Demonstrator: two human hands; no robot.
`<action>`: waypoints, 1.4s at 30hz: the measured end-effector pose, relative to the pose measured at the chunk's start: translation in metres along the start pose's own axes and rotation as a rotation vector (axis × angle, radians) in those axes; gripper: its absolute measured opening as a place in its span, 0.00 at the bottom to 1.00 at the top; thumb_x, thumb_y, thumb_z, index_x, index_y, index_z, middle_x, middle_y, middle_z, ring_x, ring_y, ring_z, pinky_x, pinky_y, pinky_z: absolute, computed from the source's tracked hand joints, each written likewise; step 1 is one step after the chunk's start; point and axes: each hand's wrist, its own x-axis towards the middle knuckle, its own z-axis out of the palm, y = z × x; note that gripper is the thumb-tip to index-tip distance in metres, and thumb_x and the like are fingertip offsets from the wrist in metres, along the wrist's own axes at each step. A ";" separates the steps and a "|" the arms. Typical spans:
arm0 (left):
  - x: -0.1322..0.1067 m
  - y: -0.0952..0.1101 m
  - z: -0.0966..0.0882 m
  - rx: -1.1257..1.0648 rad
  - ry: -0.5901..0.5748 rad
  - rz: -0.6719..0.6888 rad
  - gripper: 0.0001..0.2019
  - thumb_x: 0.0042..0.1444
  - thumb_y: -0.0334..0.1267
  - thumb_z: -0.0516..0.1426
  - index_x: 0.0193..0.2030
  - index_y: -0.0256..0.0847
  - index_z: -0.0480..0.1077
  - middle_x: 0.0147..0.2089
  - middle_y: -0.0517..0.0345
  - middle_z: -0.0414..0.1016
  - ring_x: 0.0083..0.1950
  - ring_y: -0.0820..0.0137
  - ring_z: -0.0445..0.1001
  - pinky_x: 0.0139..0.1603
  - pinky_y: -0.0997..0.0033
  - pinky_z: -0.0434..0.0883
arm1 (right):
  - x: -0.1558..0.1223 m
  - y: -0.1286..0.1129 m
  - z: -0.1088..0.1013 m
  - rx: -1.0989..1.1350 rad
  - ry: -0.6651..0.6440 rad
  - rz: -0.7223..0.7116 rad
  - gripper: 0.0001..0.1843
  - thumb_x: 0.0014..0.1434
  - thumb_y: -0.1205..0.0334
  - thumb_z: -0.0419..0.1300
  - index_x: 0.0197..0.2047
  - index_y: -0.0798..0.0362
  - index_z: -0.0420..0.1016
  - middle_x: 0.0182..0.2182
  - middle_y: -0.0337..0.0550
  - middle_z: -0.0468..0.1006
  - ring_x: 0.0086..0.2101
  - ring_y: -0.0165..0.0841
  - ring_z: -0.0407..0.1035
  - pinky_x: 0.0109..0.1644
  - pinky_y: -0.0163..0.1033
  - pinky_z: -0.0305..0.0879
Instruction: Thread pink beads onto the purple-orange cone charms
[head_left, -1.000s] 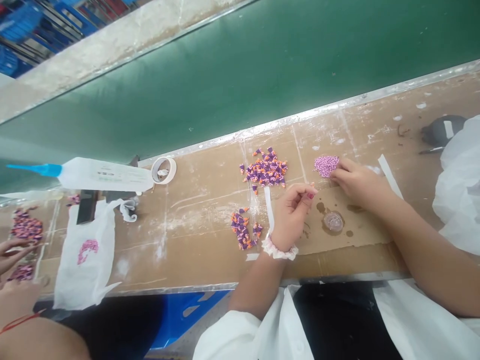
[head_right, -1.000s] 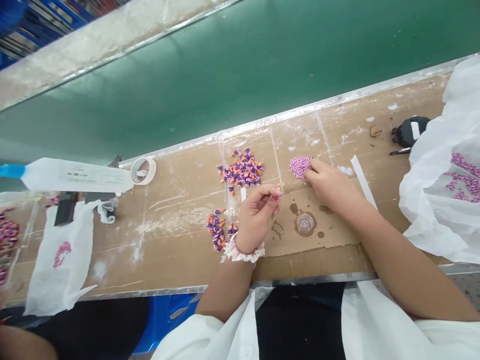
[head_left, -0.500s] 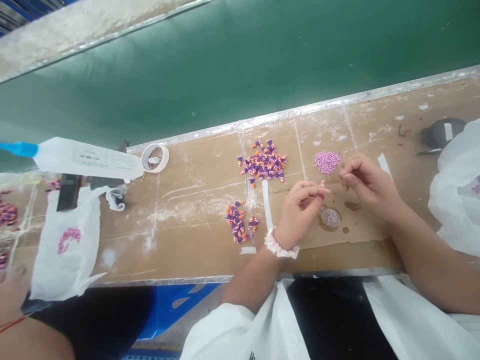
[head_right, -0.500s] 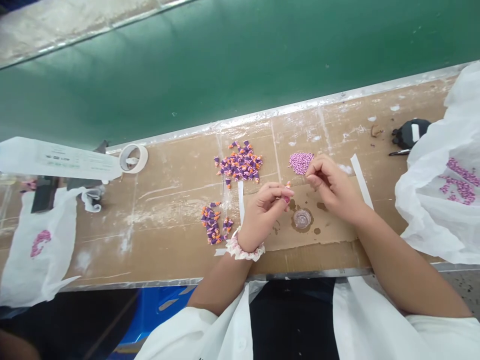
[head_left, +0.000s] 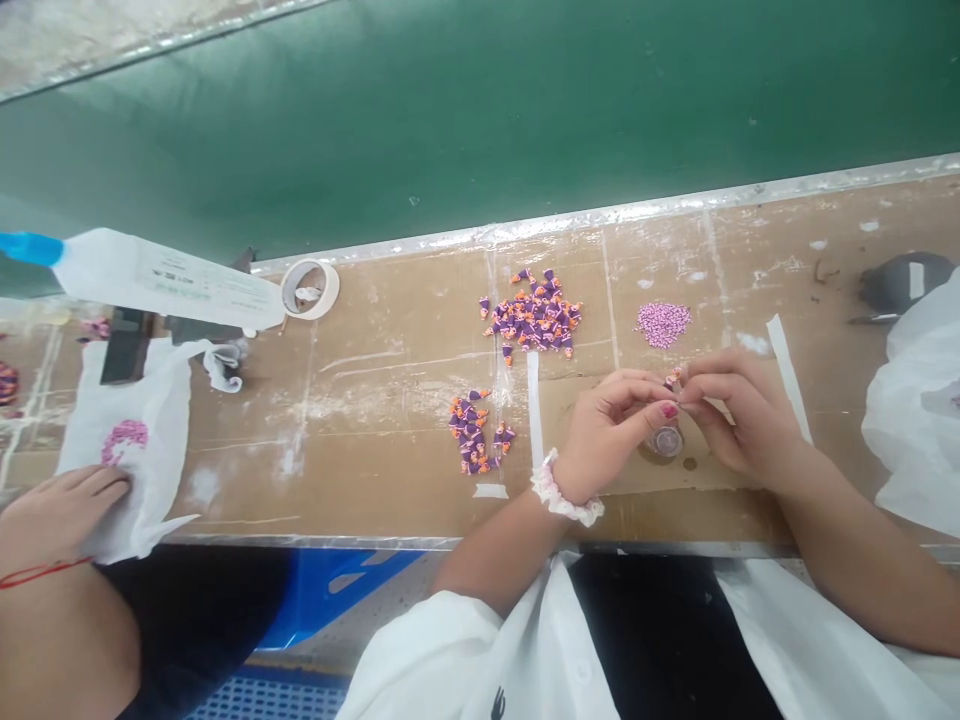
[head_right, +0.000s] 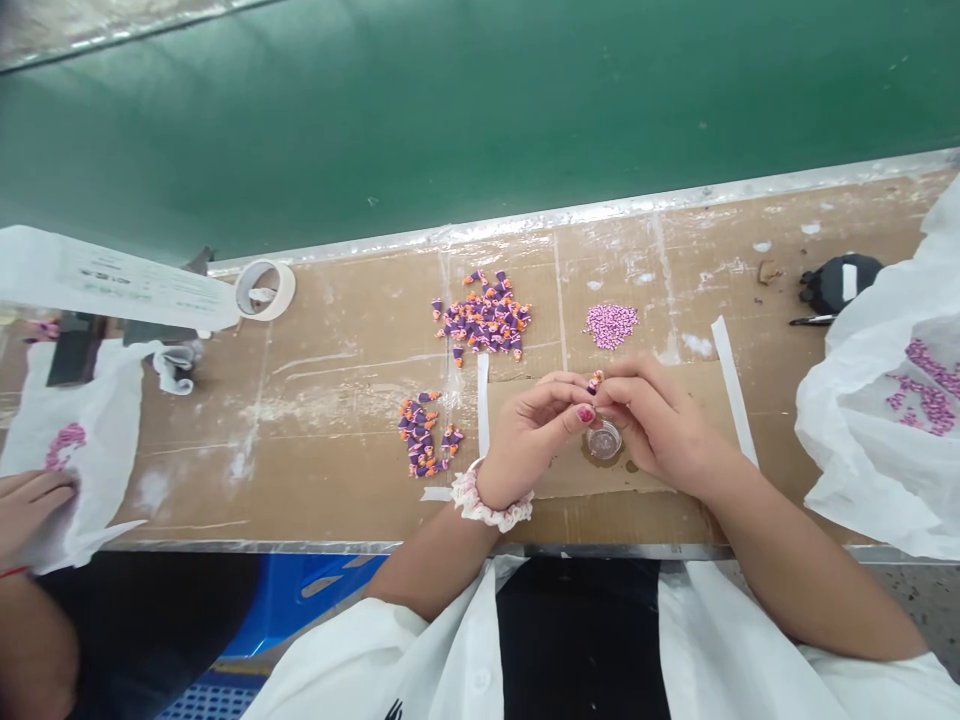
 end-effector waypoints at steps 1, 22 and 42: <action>0.000 0.001 0.000 -0.013 0.004 -0.007 0.12 0.51 0.48 0.65 0.33 0.40 0.78 0.42 0.54 0.74 0.47 0.69 0.73 0.54 0.66 0.72 | 0.000 -0.001 0.000 -0.023 0.007 -0.021 0.10 0.62 0.73 0.55 0.43 0.49 0.68 0.37 0.44 0.72 0.36 0.34 0.71 0.37 0.39 0.69; -0.003 0.006 0.004 -0.058 -0.005 0.078 0.10 0.57 0.44 0.62 0.32 0.40 0.76 0.41 0.54 0.72 0.44 0.73 0.73 0.47 0.71 0.75 | 0.002 -0.010 -0.001 -0.083 0.151 -0.084 0.17 0.56 0.75 0.65 0.45 0.49 0.73 0.35 0.43 0.76 0.34 0.34 0.73 0.34 0.39 0.72; -0.005 0.005 0.008 0.154 0.031 0.264 0.09 0.60 0.41 0.58 0.33 0.39 0.74 0.41 0.52 0.72 0.43 0.72 0.73 0.47 0.70 0.73 | 0.000 -0.008 0.002 -0.088 0.148 -0.058 0.11 0.56 0.72 0.62 0.39 0.47 0.70 0.34 0.43 0.76 0.31 0.34 0.71 0.32 0.40 0.69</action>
